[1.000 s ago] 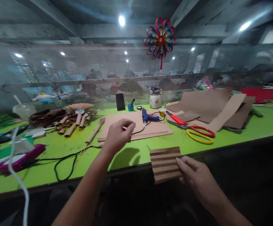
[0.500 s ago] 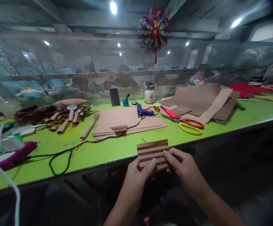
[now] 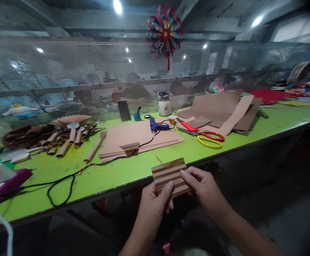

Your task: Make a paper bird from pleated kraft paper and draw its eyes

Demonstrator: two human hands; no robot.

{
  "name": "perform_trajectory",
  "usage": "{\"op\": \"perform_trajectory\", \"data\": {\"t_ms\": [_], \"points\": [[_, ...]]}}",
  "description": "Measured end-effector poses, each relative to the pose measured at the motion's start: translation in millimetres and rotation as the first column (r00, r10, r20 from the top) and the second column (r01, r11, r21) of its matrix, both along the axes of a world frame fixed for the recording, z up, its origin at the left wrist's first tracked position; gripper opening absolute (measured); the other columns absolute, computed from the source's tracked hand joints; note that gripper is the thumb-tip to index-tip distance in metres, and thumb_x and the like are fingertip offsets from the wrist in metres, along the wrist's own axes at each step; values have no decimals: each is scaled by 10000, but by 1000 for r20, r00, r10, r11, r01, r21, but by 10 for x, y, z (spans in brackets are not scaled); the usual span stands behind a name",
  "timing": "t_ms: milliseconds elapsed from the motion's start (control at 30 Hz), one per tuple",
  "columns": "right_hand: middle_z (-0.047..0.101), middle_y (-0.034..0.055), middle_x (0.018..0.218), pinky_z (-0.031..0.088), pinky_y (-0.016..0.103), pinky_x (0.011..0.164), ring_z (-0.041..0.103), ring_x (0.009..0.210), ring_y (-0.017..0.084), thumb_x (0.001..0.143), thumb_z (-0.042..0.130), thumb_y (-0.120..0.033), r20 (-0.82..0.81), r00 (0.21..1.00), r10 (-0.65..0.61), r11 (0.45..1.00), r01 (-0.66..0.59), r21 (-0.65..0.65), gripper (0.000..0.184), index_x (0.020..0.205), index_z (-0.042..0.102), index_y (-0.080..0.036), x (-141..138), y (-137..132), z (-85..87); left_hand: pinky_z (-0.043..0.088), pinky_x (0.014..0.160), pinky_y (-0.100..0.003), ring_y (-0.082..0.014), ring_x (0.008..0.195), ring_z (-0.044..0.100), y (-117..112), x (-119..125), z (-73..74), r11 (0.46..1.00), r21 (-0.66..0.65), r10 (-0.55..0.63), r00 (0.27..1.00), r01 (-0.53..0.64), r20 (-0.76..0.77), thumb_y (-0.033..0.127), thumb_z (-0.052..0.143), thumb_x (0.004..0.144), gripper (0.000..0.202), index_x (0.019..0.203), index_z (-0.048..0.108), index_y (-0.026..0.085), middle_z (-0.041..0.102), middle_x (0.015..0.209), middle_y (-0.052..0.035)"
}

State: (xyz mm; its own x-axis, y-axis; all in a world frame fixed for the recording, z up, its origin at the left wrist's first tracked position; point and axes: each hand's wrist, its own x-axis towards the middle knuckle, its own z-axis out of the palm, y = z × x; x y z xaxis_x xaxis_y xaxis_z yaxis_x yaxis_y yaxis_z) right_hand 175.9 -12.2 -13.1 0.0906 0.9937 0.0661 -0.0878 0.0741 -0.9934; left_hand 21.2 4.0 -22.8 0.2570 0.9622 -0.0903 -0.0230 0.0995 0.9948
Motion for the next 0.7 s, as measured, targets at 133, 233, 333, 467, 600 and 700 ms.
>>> {"op": "perform_trajectory", "data": {"t_ms": [133,233,333,467,600,700], "points": [[468,-42,567,332,223,487,395,524,96,829,601,-502,26,1000,16,1000,-16,2,376,664,577,-165,19,-12,11,257,423,-196,-60,376,352,-3,12,-15,1000,4,15,1000,-15,5,530,685,741,376,776,655,156,478,407,42],[529,-17,592,380,237,518,461,536,113,847,558,-535,124,991,-43,998,39,42,405,696,596,-161,214,107,87,257,417,-189,-57,376,360,27,-22,4,997,-19,69,997,-68,23,525,701,726,384,776,647,148,489,412,38],[595,23,667,424,262,589,530,608,146,867,532,-506,379,888,-261,957,186,224,384,727,612,-158,662,454,188,264,414,-175,-55,394,392,69,-88,33,991,-62,124,990,-119,70,524,710,714,390,761,624,147,524,449,30],[651,107,817,420,315,744,575,799,224,845,573,-296,884,278,-376,926,75,370,213,769,677,-127,1399,1080,212,335,458,-165,-63,460,461,109,-151,49,977,-98,202,968,-189,147,489,737,703,382,816,614,145,571,534,26],[672,184,886,398,320,766,594,841,256,790,613,-155,978,34,-206,977,-43,207,194,932,728,-88,1811,1412,173,362,479,-172,-73,511,487,126,-148,34,965,-68,260,951,-252,170,471,739,710,382,830,627,126,577,584,17],[678,205,1012,374,276,710,603,846,219,755,618,-77,990,62,-129,987,-87,134,376,1126,676,-62,1868,1470,193,342,477,-169,-64,514,457,115,-136,38,962,-57,274,943,-268,189,465,738,717,378,836,630,123,550,590,28]]}}
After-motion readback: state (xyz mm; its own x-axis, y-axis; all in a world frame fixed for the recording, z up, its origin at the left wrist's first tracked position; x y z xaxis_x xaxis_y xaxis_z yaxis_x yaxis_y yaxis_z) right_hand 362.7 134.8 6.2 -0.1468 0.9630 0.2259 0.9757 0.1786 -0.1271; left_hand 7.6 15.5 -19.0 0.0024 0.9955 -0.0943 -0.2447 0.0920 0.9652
